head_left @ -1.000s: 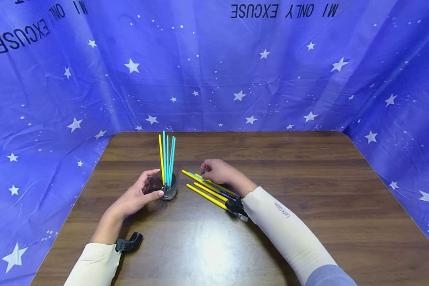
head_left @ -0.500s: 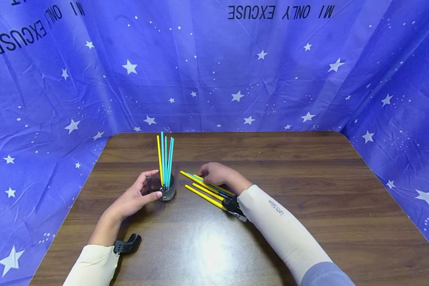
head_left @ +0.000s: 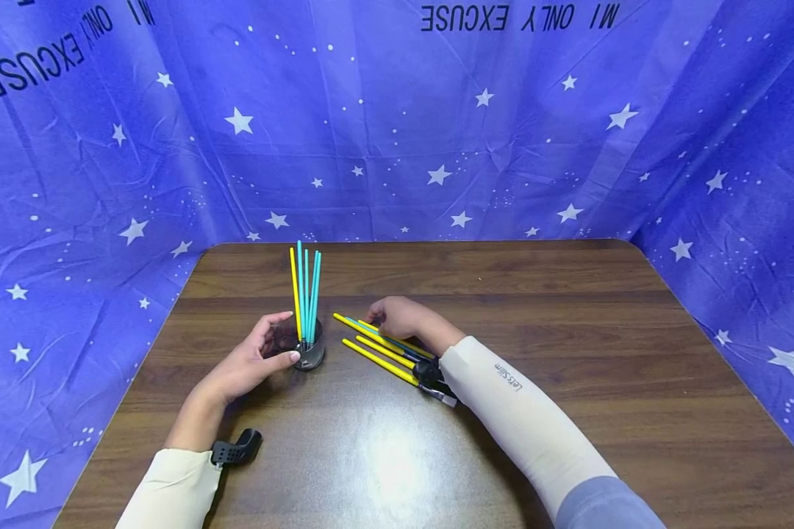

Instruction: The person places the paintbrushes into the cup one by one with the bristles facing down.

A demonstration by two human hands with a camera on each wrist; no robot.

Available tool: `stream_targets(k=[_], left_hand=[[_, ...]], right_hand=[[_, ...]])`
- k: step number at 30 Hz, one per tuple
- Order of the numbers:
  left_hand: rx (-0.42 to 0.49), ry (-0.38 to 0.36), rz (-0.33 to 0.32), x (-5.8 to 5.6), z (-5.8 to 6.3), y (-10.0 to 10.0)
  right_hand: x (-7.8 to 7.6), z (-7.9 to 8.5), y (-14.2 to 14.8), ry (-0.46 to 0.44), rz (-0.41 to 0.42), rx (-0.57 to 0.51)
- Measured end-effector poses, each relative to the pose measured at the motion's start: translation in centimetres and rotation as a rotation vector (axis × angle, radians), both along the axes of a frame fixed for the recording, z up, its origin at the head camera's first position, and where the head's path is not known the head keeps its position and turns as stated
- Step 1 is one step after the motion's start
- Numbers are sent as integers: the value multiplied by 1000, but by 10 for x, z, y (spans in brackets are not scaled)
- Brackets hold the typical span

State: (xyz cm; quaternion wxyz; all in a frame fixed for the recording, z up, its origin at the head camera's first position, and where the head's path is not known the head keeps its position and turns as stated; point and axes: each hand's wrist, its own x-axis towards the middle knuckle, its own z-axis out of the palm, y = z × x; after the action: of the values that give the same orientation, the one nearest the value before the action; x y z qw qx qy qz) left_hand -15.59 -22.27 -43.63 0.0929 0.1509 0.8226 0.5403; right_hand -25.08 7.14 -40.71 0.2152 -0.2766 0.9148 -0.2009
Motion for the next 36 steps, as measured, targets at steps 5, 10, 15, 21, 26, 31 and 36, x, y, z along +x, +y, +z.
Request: stream_targets(k=[5, 10, 15, 21, 26, 31, 36], left_hand=[[-1, 7, -4, -2, 0, 0], [13, 9, -11, -1, 0, 2], [22, 11, -14, 0, -1, 2], [19, 13, -14, -1, -2, 1], [16, 9, -8, 0, -1, 1], [24, 12, -4, 1, -1, 1], [20, 12, -3, 1, -1, 1]], right_hand=[[-2, 0, 2, 1, 16, -27], [-3, -1, 6, -45, 10, -72], [-1, 1, 5, -31, 16, -29], [-1, -1, 3, 8, 3, 23], [0, -3, 1, 33, 3, 29], [2, -5, -1, 68, 19, 35], [0, -6, 1, 56, 29, -9]])
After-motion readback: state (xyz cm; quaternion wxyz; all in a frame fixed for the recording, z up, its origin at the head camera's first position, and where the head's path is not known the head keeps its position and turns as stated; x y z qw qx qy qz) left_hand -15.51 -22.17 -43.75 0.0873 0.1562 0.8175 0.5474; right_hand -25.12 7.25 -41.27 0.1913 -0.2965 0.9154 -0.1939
